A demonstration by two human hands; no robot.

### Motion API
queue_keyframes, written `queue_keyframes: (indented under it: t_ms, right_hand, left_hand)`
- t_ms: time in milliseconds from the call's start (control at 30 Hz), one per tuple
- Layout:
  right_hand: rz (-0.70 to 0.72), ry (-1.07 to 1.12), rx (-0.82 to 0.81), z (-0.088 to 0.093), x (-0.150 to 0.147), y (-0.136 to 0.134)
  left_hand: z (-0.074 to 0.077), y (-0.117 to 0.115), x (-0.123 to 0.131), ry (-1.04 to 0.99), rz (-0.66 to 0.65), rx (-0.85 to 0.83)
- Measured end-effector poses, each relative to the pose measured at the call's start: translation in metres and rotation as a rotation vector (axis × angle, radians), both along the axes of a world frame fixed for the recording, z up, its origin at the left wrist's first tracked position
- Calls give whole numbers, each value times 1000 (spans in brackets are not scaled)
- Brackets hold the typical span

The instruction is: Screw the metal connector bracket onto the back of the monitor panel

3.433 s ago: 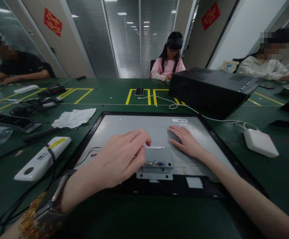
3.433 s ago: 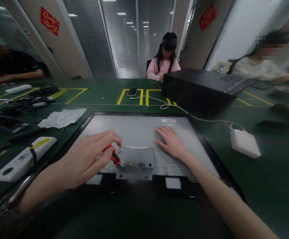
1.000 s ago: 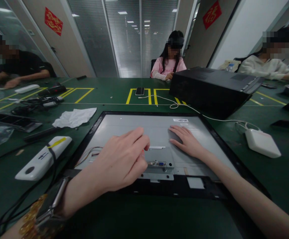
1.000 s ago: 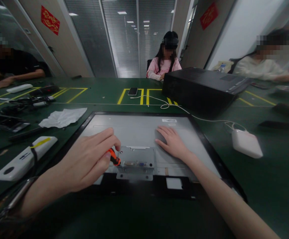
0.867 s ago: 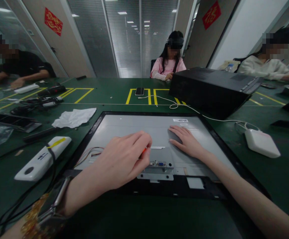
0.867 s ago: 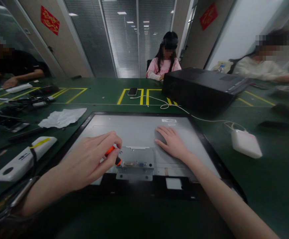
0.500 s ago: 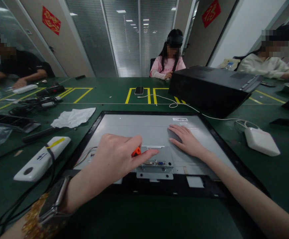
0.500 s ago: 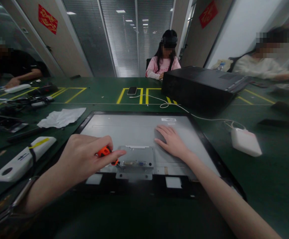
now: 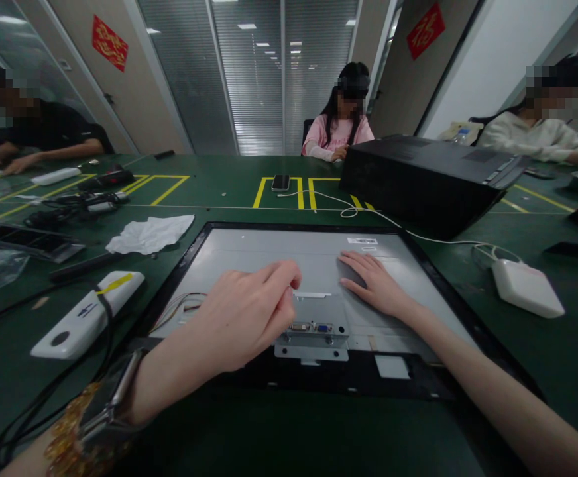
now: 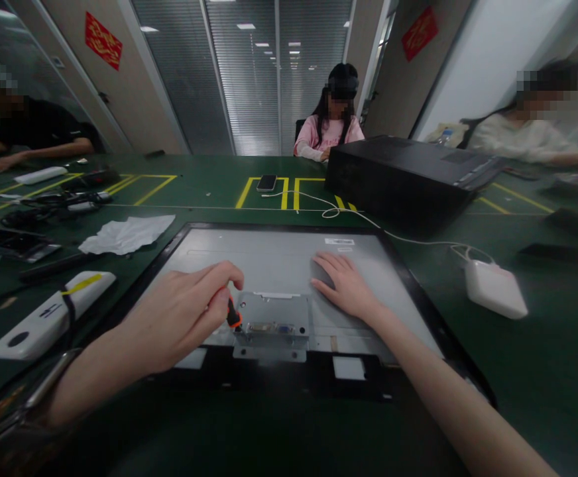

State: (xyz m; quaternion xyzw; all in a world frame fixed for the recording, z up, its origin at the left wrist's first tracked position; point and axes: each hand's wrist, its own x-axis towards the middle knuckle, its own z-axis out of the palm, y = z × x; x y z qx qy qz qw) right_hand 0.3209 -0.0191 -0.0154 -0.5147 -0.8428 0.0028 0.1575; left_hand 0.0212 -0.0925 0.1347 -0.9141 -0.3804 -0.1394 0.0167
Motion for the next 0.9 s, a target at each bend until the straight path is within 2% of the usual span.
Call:
queue_keyframes:
  t_ms: [433,700,900]
  right_hand:
    - [1,10,0,0,0,0]
    - [5,9,4,-1,0,0]
    - [0,5,-5,1,-1,-1]
  left_hand:
    - [4,-3,-1,-67,-109,-212]
    - [-2,-2,0,-106,-114,-185]
    - [4,-4,-4,-156,-138,-337]
